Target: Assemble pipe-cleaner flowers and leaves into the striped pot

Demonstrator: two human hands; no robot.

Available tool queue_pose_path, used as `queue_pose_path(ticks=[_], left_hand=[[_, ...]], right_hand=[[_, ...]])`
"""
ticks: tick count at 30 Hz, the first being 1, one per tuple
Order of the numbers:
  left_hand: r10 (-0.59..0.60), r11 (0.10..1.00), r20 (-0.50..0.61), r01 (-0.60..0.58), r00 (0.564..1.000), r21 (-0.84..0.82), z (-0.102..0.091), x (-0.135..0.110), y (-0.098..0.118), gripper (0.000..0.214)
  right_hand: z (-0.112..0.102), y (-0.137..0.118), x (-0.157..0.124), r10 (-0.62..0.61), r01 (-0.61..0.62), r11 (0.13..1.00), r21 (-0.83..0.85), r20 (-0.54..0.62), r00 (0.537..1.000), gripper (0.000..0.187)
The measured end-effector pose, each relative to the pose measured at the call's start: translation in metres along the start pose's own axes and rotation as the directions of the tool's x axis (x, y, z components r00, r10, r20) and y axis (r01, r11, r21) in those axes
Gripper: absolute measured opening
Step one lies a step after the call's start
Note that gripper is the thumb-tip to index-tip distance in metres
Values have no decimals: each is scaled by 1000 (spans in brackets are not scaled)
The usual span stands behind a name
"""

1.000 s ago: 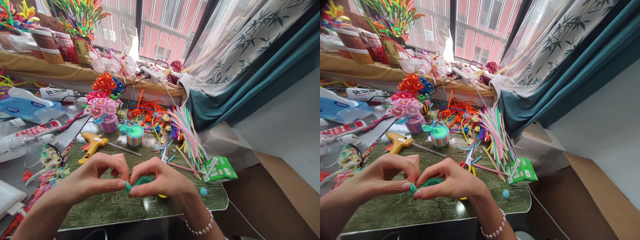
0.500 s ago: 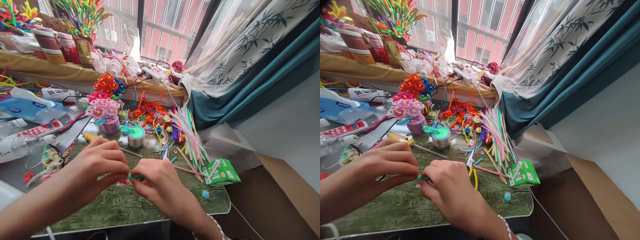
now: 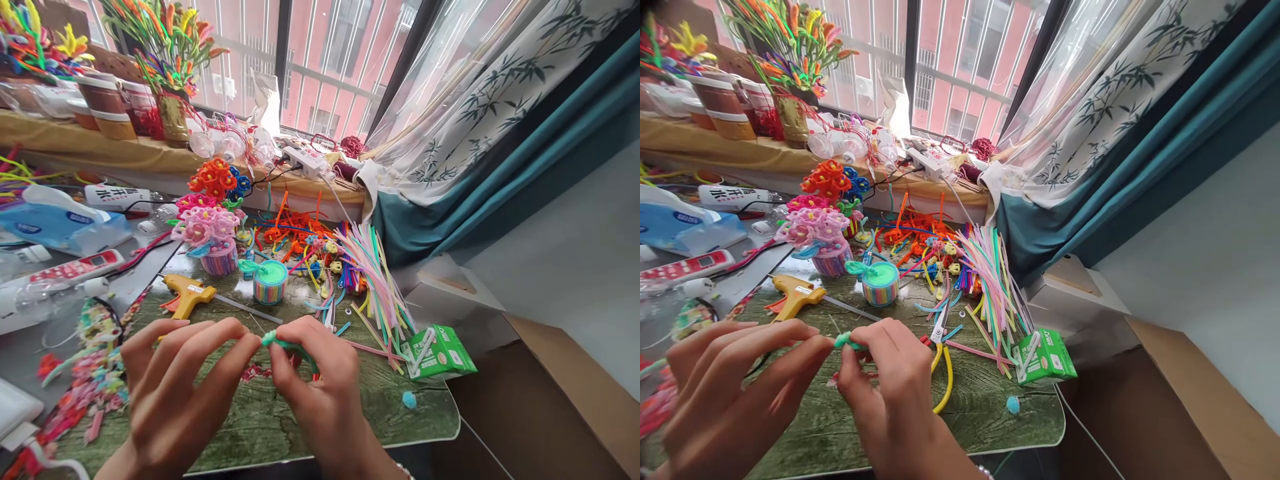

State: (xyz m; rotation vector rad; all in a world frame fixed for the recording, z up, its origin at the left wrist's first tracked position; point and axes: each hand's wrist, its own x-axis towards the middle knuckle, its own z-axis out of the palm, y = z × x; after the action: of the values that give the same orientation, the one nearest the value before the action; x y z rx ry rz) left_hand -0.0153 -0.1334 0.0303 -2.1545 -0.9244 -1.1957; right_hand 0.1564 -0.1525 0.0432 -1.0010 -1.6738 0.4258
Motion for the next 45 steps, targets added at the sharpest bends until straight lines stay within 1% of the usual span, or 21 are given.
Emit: queue_pose_path(ticks=[1, 3, 5, 6, 7, 9, 10, 12, 15, 17, 20, 22, 24, 27, 31, 33, 36, 38, 41, 43, 45], left_hand=[[-26, 999, -17, 26, 999, -24, 1, 0, 0, 31], [-103, 987, -12, 100, 995, -127, 3, 1, 1, 27], [-226, 932, 58, 233, 973, -277, 3, 4, 1, 16], [-294, 882, 126, 319, 948, -346, 3, 5, 2, 10], [-357, 821, 204, 410, 912, -398, 2, 7, 2, 4], [-460, 683, 342, 573, 819, -453, 1, 8, 3, 8], [-496, 617, 394, 634, 774, -467, 0, 8, 3, 11], [-553, 497, 456, 715, 697, -491, -2, 8, 4, 15], [-596, 351, 533, 792, 601, -500, -3, 8, 4, 18], [-610, 284, 576, 829, 544, -482, -3, 9, 6, 21], [-648, 208, 598, 865, 471, -456, -2, 11, 10, 24], [-668, 168, 604, 878, 436, -448, -2, 12, 12, 25], [-669, 143, 615, 884, 418, -446, -1, 11, 13, 25], [-672, 134, 620, 890, 404, -435, -1, 9, 14, 26], [-665, 189, 614, 891, 425, -412, -1, 6, 14, 27], [-660, 204, 614, 889, 434, -409, -1, 5, 13, 28], [-618, 199, 654, 891, 437, -407, -1, 7, 13, 27], [-606, 172, 670, 893, 429, -416, -2, 10, 14, 28], [-634, 127, 652, 887, 416, -443, -4, 14, 16, 28], [-634, 138, 637, 875, 439, -465, -4, 14, 16, 26], [-589, 186, 642, 855, 491, -484, -4, 14, 13, 23]], right_hand=[[0, 0, 0, 41, -41, 996, 80, 2, 999, 11], [1, 1, 1, 122, -124, 973, 197, 21, 992, 8], [0, 3, 2, 157, -164, 958, 234, 47, 986, 6], [0, 4, 2, 151, -161, 961, 227, 60, 987, 7], [0, 5, 3, 131, -143, 968, 207, 74, 989, 7], [-1, 7, 4, 61, -78, 984, 162, 108, 992, 10], [-2, 8, 4, 26, -44, 989, 144, 124, 992, 12], [-4, 11, 4, -11, -7, 993, 119, 150, 989, 13], [-5, 13, 3, -8, -6, 997, 81, 163, 987, 13], [-5, 15, 1, -26, 20, 999, 38, 159, 987, 13], [-3, 17, -1, -125, 135, 988, -81, 120, 985, 13], [-1, 19, -2, -203, 217, 961, -174, 95, 975, 13], [2, 20, -2, -237, 253, 944, -212, 97, 967, 12], [5, 22, -3, -204, 221, 960, -171, 114, 972, 13], [5, 19, -1, -141, 158, 979, -129, 129, 981, 15], [3, 18, -1, -86, 104, 990, -98, 168, 982, 16], [0, 16, 1, -1, 7, 1000, -28, 207, 978, 15], [-2, 15, 2, 47, -52, 998, 18, 225, 973, 16], [-5, 14, 5, 126, -152, 985, 86, 257, 958, 17], [-6, 14, 7, 183, -230, 961, 151, 272, 945, 17], [-7, 13, 8, 257, -336, 911, 240, 308, 916, 17]])
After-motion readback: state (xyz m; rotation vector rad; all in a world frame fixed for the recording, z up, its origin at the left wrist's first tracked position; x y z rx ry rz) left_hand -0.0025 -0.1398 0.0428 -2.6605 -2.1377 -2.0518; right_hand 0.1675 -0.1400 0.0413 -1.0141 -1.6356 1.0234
